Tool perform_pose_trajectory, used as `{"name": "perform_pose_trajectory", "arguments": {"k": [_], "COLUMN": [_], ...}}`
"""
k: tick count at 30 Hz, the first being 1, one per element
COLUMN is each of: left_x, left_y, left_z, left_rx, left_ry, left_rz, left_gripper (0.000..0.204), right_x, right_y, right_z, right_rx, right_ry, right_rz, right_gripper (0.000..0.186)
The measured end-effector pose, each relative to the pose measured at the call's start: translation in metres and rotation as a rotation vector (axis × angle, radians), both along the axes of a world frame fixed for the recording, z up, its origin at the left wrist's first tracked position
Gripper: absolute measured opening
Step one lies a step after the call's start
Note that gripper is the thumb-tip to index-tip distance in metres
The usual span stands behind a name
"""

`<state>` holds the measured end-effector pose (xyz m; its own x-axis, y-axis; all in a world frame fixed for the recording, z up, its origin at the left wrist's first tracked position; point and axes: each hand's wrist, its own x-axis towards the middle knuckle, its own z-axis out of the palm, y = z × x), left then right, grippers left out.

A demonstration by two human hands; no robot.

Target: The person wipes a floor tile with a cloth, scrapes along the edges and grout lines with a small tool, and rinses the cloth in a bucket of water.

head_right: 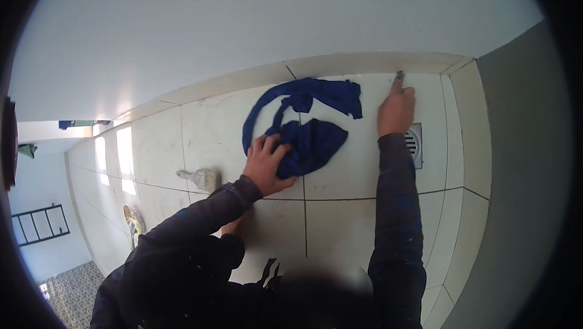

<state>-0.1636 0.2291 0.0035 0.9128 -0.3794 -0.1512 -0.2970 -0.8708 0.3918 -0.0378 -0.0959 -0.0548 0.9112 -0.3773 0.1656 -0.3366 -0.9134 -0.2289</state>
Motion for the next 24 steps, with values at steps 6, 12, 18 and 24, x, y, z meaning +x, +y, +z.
{"name": "perform_pose_trajectory", "arguments": {"k": [6,12,18,24], "left_x": [-0.039,-0.058,-0.075,-0.078], "left_y": [0.043,0.115,0.174,0.236], "left_z": [0.007,0.008,0.000,0.004], "left_rx": [0.056,0.070,0.098,0.217], "left_ry": [0.010,0.040,-0.036,-0.115], "left_rz": [0.003,0.372,0.538,0.531], "left_gripper": [0.070,0.066,0.067,0.066], "right_x": [-0.037,-0.023,-0.016,-0.021], "right_y": [0.147,0.092,0.087,0.202], "right_z": [0.009,0.005,-0.005,0.000], "right_rx": [0.170,-0.019,-0.018,0.198], "right_ry": [0.005,-0.031,-0.005,-0.066], "right_rz": [0.364,0.456,0.334,0.415], "right_gripper": [0.045,0.048,0.036,0.036]}}
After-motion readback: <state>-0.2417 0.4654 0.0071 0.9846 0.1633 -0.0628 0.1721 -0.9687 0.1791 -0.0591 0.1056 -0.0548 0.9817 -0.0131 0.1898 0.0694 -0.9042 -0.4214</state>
